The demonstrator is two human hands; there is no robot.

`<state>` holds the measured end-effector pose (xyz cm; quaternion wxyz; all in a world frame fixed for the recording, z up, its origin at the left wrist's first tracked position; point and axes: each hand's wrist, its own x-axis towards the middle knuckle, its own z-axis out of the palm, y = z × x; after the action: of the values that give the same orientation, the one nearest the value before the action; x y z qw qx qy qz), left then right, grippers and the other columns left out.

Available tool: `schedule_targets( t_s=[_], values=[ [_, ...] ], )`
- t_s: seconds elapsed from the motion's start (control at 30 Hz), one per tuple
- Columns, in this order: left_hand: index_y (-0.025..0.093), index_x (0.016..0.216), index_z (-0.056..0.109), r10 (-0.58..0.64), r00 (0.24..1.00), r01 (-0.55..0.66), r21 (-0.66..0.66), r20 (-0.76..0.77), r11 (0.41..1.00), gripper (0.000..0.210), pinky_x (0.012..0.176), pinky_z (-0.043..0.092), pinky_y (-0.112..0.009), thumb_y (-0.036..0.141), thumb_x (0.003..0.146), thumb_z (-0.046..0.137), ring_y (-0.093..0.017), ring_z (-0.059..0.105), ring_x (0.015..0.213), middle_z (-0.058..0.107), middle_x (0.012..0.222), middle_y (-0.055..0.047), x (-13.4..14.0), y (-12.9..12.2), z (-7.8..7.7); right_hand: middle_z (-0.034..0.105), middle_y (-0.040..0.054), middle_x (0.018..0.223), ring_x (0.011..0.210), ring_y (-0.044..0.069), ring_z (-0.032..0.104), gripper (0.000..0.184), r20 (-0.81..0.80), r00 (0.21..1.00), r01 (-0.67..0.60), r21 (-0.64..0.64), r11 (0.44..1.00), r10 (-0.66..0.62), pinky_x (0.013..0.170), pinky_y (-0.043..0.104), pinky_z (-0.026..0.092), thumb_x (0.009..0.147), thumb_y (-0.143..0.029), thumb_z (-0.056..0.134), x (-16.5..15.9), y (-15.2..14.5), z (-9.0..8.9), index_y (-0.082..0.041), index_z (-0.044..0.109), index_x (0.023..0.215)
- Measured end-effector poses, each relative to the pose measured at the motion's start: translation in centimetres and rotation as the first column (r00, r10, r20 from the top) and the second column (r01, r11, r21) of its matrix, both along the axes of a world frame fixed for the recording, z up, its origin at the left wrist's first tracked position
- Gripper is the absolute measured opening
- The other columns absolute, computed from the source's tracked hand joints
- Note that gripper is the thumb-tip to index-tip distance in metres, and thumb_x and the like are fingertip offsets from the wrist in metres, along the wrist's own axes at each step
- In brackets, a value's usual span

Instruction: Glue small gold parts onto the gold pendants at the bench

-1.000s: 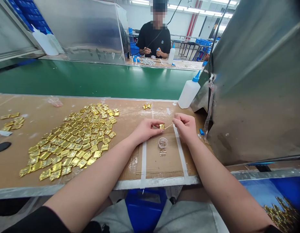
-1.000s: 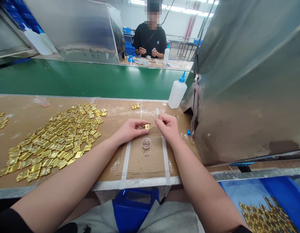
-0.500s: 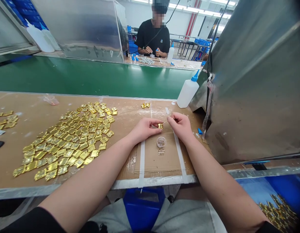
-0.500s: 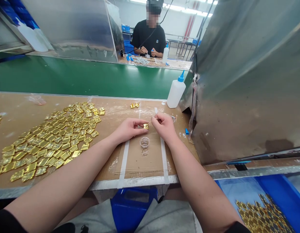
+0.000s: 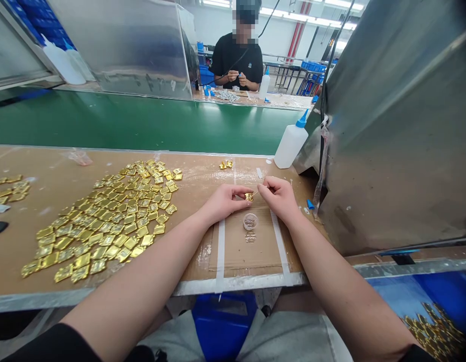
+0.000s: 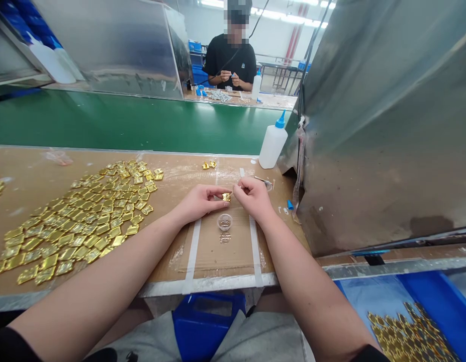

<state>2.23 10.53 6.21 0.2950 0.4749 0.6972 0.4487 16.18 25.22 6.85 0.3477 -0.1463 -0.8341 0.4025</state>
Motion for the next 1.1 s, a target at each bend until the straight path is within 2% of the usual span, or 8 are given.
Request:
schedule_targets(
  t_s=[0.27, 0.57, 0.63, 0.7, 0.77, 0.83, 0.97, 1.1],
  values=[
    [0.024, 0.126, 0.079, -0.006, 1.0, 0.006, -0.003, -0.009, 1.0, 0.045, 0.062, 0.038, -0.027, 0.037, 0.083, 0.078, -0.012, 0.049, 0.065, 0.076, 0.097, -0.004, -0.1, 0.1, 0.0, 0.035, -0.0041, 0.058, 0.059, 0.012, 0.033, 0.033, 0.001, 1.0, 0.003, 0.008, 1.0, -0.003, 0.059, 0.03, 0.025, 0.082, -0.029, 0.058, 0.1, -0.1, 0.1, -0.022, 0.037, 0.058],
    [0.022, 0.125, 0.079, -0.004, 1.0, 0.004, -0.002, 0.017, 1.0, 0.047, 0.061, 0.037, -0.026, 0.039, 0.081, 0.08, -0.012, 0.049, 0.066, 0.076, 0.099, -0.004, -0.3, 0.2, -0.5, 0.03, -0.0052, 0.059, 0.059, 0.012, 0.029, 0.039, -0.095, 0.995, 0.022, -0.021, 1.0, -0.024, 0.059, 0.03, 0.022, 0.086, -0.03, 0.061, 0.4, -0.1, 0.4, -0.023, 0.034, 0.059],
    [0.02, 0.125, 0.079, -0.002, 0.999, 0.002, 0.002, 0.042, 1.0, 0.048, 0.062, 0.038, -0.025, 0.04, 0.081, 0.08, -0.012, 0.051, 0.067, 0.076, 0.097, -0.005, -0.3, 0.2, -0.4, 0.031, -0.0056, 0.059, 0.058, 0.011, 0.029, 0.041, -0.128, 0.987, -0.101, -0.033, 0.994, 0.096, 0.059, 0.029, 0.023, 0.088, -0.029, 0.061, 0.7, -0.1, 0.6, -0.022, 0.033, 0.059],
    [0.018, 0.126, 0.078, 0.001, 0.997, -0.002, 0.01, 0.078, 1.0, 0.051, 0.064, 0.04, -0.025, 0.041, 0.081, 0.081, -0.012, 0.054, 0.069, 0.076, 0.097, -0.005, -0.4, 0.3, -0.5, 0.033, -0.0058, 0.059, 0.058, 0.01, 0.03, 0.043, -0.096, 0.948, -0.307, -0.022, 0.951, 0.304, 0.059, 0.028, 0.025, 0.09, -0.029, 0.062, 1.0, -0.2, 0.8, -0.022, 0.034, 0.059],
    [0.017, 0.127, 0.077, 0.01, 0.994, -0.013, 0.023, 0.106, 1.0, 0.053, 0.066, 0.042, -0.026, 0.042, 0.081, 0.081, -0.013, 0.056, 0.071, 0.076, 0.098, -0.006, -0.6, 0.4, -0.6, 0.033, -0.0062, 0.059, 0.058, 0.009, 0.031, 0.043, 0.021, 0.876, -0.481, -0.011, 0.877, 0.481, 0.058, 0.027, 0.025, 0.091, -0.029, 0.063, 1.2, -0.2, 0.7, -0.021, 0.036, 0.059],
    [0.015, 0.126, 0.077, 0.022, 0.994, -0.025, 0.029, 0.103, 0.999, 0.054, 0.068, 0.044, -0.027, 0.043, 0.08, 0.081, -0.014, 0.057, 0.071, 0.076, 0.097, -0.006, -0.8, 0.6, -0.7, 0.033, -0.0067, 0.059, 0.057, 0.009, 0.031, 0.044, 0.164, 0.821, -0.554, -0.002, 0.833, 0.546, 0.057, 0.027, 0.024, 0.092, -0.029, 0.064, 1.3, -0.1, 0.5, -0.02, 0.035, 0.059],
    [0.014, 0.128, 0.076, 0.011, 0.998, -0.012, 0.023, 0.064, 1.0, 0.057, 0.077, 0.049, -0.03, 0.044, 0.08, 0.08, -0.018, 0.065, 0.08, 0.079, 0.103, -0.008, -0.8, 0.7, -0.4, 0.034, -0.0069, 0.06, 0.058, 0.008, 0.035, 0.046, 0.35, 0.812, -0.525, 0.089, 0.846, 0.467, 0.058, 0.025, 0.025, 0.094, -0.032, 0.065, 1.6, 0.2, 0.1, -0.019, 0.037, 0.059],
    [0.014, 0.128, 0.077, 0.025, 0.999, -0.025, -0.014, -0.035, 1.0, 0.062, 0.083, 0.054, -0.033, 0.054, 0.081, 0.077, -0.024, 0.071, 0.087, 0.081, 0.104, -0.01, -0.6, 0.2, 0.3, 0.048, -0.0055, 0.061, 0.059, 0.009, 0.044, 0.04, 0.405, 0.851, -0.452, 0.24, 0.859, 0.334, 0.061, 0.025, 0.028, 0.096, -0.039, 0.065, 2.2, -0.2, 0.8, -0.016, 0.057, 0.064]
  ],
)
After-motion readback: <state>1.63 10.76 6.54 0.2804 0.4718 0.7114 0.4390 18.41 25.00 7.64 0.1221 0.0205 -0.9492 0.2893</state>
